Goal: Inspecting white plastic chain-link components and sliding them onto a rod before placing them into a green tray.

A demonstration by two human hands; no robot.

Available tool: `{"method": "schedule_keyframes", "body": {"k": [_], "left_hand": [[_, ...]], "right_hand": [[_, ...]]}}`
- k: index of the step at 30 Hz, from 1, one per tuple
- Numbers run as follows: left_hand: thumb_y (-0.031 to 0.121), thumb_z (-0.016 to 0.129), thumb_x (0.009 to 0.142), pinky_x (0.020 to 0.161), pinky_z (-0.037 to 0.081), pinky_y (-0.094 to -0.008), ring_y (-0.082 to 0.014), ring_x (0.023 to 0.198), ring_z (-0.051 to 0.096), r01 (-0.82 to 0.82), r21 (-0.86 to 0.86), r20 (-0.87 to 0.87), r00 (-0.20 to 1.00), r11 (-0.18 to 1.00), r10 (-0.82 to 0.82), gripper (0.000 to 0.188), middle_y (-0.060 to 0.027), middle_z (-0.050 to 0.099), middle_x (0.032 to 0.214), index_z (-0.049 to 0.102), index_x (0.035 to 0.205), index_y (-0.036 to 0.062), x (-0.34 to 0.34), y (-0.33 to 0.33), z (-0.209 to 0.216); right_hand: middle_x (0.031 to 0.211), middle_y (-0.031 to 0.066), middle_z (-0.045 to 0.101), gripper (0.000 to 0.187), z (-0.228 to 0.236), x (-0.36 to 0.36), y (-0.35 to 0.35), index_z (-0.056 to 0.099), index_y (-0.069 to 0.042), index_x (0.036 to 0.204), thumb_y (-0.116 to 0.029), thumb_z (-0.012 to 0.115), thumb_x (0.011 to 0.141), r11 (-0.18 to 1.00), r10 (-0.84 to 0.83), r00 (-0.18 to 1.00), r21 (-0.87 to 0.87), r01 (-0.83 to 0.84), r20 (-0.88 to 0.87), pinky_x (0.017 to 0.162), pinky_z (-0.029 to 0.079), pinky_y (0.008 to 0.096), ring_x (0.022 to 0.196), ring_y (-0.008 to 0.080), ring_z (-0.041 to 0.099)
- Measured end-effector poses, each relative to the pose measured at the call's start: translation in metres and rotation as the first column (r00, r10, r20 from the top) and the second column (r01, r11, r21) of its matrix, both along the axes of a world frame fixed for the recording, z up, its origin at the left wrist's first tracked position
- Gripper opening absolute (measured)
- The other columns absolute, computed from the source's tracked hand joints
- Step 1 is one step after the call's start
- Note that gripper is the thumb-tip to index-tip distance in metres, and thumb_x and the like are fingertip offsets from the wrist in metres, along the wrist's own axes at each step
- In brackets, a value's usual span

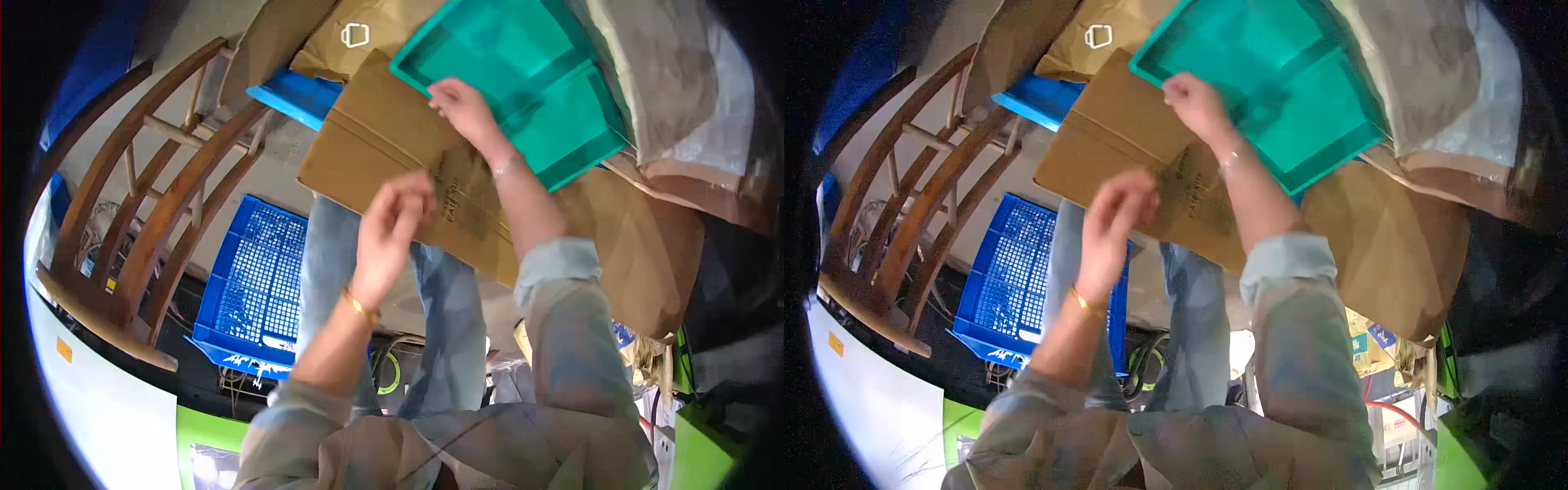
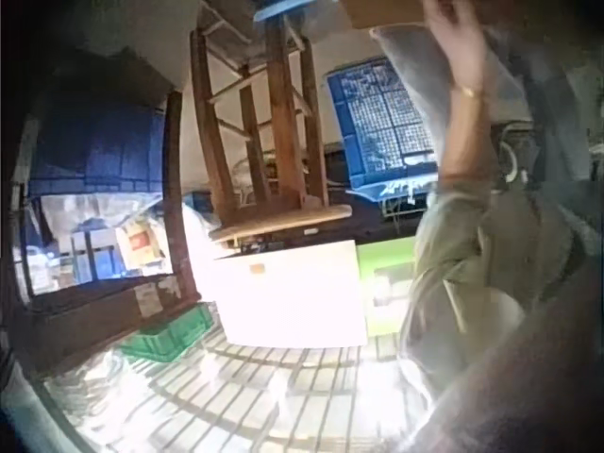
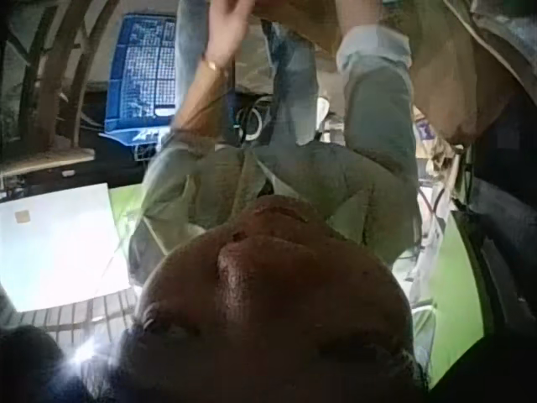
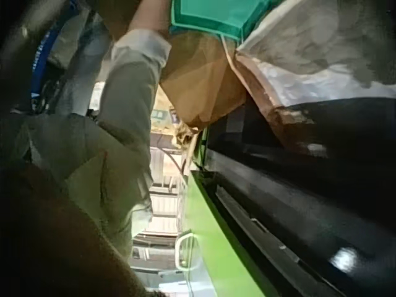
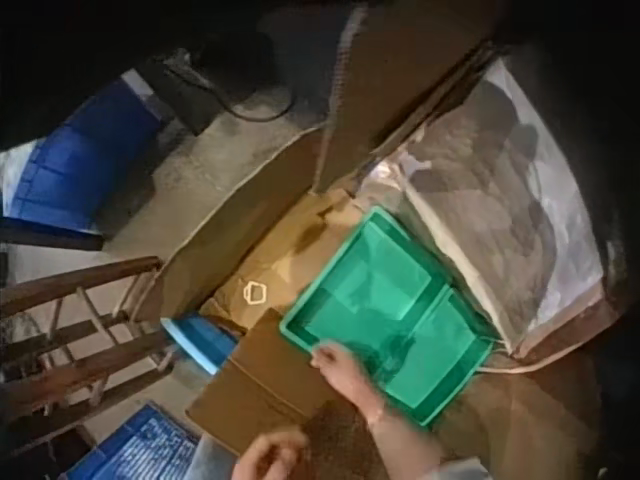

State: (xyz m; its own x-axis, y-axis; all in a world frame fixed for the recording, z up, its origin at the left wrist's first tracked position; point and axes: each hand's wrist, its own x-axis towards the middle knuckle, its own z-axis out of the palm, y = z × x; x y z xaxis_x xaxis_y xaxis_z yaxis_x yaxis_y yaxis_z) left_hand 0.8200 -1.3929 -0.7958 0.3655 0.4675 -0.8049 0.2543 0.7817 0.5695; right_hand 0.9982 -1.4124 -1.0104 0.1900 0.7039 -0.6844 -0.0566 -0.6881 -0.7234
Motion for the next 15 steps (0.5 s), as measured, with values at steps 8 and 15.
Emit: {"method": "schedule_keyframes", "body": {"k": [8,15], "left_hand": [[0.032,0.055,0.091,0.065,0.052,-0.0465,-0.0378,0.068,0.065,0.835,0.121,-0.1,0.549,0.537,-0.83,0.037,-0.021,0.066,0.073,0.067,0.073,0.0025,-0.038,-0.028,0.004],[0.031,0.053,0.088,0.064,0.053,-0.0477,-0.0373,0.068,0.066,0.816,0.229,-0.064,0.557,0.531,-0.828,0.033,-0.0184,0.067,0.072,0.069,0.075,0.0049,-0.034,-0.021,-0.006]], "right_hand": [[0.099,0.0188,0.069,0.034,-0.043,-0.119,0.164,0.07,-0.007,0.101,-0.035,0.056,0.087,0.809,0.566,0.599,-0.242,-0.535,0.566,0.08,0.055,0.0484,0.092,0.0373,0.067],[0.102,0.0227,0.069,0.034,-0.13,-0.051,0.163,0.067,0.0,0.103,-0.029,0.067,0.085,0.892,0.383,0.564,-0.133,-0.432,0.731,0.08,0.055,0.0435,0.096,0.0349,0.068]]}}
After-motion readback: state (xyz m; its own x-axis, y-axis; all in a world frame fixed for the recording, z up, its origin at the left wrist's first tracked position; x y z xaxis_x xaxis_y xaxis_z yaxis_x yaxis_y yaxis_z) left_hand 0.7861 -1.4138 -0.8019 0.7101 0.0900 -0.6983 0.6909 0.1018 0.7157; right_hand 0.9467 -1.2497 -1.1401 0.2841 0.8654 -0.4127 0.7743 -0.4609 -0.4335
